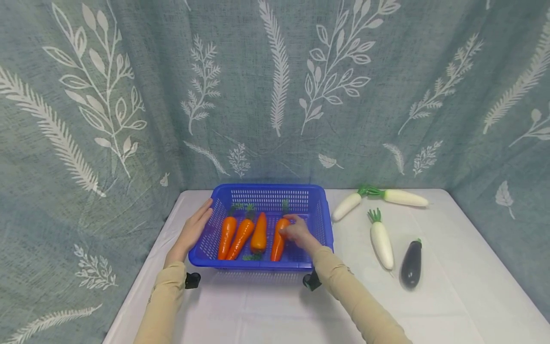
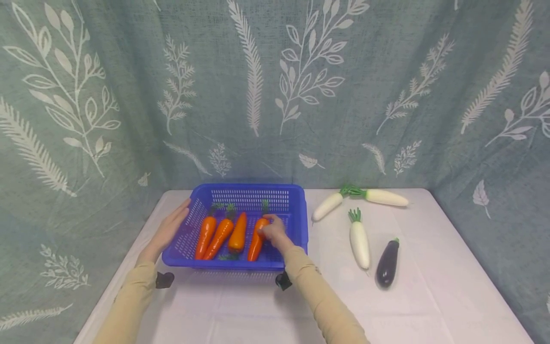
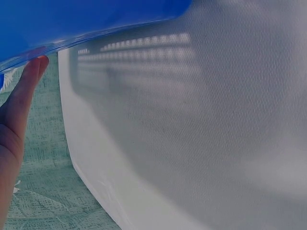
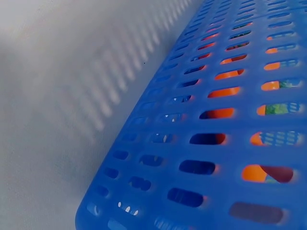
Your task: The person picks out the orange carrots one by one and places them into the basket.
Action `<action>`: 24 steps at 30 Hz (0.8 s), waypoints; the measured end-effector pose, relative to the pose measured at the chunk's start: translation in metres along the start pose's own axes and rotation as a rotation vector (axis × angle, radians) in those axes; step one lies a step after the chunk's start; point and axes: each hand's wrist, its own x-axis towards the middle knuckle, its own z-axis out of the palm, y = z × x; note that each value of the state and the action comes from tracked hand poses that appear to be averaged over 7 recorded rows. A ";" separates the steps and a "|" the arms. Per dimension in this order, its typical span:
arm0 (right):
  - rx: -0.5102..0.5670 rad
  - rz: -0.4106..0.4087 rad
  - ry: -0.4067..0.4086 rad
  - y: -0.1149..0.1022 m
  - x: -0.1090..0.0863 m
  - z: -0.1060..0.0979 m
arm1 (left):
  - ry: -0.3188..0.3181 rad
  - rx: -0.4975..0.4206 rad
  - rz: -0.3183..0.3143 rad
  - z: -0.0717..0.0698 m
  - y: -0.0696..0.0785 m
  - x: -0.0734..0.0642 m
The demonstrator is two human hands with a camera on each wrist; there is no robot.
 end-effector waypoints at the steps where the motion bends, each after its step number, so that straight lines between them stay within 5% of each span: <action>1: 0.020 -0.023 -0.014 0.009 0.009 -0.001 | 0.001 -0.002 -0.001 0.000 0.000 0.000; 10: -0.002 0.070 0.005 -0.044 -0.047 0.000 | -0.002 0.000 -0.012 -0.001 0.003 -0.001; 17: 0.148 0.063 -0.068 -0.019 -0.022 0.001 | 0.000 0.006 -0.009 -0.001 0.004 -0.002; 24: 0.125 0.109 -0.093 -0.058 -0.068 0.000 | 0.005 0.015 -0.004 0.000 0.001 -0.003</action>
